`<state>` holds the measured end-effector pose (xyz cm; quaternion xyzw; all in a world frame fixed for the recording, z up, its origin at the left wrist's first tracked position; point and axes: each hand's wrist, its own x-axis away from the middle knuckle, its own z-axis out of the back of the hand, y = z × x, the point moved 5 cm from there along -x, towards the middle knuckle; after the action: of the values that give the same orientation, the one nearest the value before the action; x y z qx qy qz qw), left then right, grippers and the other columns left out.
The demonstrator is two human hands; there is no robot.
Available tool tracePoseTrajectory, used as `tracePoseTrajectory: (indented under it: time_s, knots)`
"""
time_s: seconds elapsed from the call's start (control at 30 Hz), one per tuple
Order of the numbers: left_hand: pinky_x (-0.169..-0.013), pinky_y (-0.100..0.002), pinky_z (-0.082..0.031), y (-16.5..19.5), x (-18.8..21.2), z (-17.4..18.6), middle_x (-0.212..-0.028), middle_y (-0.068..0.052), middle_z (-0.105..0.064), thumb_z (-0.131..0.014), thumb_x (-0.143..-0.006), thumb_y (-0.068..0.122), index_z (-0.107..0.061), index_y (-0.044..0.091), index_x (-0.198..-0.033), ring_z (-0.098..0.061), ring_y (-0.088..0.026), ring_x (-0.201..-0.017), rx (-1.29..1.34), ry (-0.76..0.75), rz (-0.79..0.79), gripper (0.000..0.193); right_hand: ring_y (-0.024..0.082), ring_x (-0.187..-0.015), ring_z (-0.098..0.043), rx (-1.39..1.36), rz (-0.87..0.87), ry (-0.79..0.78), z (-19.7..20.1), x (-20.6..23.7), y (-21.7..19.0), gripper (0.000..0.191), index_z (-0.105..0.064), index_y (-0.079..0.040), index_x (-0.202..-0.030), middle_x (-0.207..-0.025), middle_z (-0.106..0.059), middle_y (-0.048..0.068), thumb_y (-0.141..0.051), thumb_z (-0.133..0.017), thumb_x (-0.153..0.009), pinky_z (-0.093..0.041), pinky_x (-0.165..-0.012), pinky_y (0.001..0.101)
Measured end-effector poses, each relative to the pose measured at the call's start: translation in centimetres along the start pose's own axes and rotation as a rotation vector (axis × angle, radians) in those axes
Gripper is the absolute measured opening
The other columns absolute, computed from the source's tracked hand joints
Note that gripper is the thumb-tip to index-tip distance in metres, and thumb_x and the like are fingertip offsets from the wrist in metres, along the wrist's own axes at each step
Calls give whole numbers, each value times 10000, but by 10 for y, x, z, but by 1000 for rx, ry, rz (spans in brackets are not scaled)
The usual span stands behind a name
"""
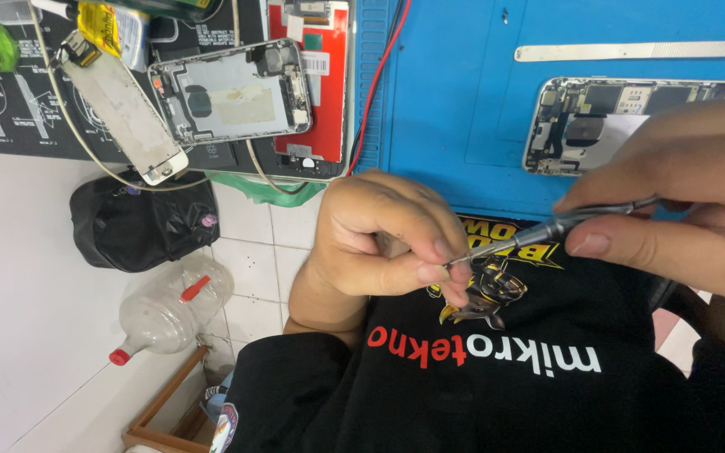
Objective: The person repairs a disassembled smartphone on a blue repair mat. They use a screwdriver to remove screws, pry at the phone's edge with a tool, pick up and handle small screws, and work on the phone's internal components with their hands.
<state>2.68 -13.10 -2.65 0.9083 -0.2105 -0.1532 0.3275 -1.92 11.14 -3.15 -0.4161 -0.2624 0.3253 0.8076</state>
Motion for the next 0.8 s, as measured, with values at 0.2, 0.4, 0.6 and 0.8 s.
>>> tracePoseTrajectory:
  time_s: [0.2,0.4,0.6,0.8]
  knots:
    - [-670,-340,-637,3,1,-4,-934,-218,-718,-703,-953,-134,-681,-34,-1097,-760,-278,-791,0,-15,16,176,116,-707,-696,-62,121,32,3,-4,-5,344,-801,-144,-974,-776,-757,16,-393,-856,-743,-519,-624,269]
    - [-645,-332,-620,2,-3,-4,-936,-218,-726,-720,-916,-130,-689,-34,-1054,-760,-286,-745,22,-37,5,172,129,-737,-702,-80,180,35,4,-8,-9,328,-789,-149,-959,-796,-755,18,-374,-880,-738,-528,-643,267]
    - [-643,-330,-608,3,-2,-5,-950,-221,-732,-732,-913,-123,-704,-36,-1039,-760,-287,-738,4,-19,12,156,140,-743,-700,-85,192,63,4,-9,-14,332,-786,-135,-950,-792,-746,27,-362,-888,-730,-528,-650,280]
    - [-646,-338,-621,4,1,-6,-930,-228,-731,-733,-927,-121,-712,-37,-1054,-756,-282,-750,18,5,25,153,138,-738,-703,-74,179,61,5,-10,-17,323,-784,-139,-944,-797,-747,25,-357,-888,-730,-526,-636,275]
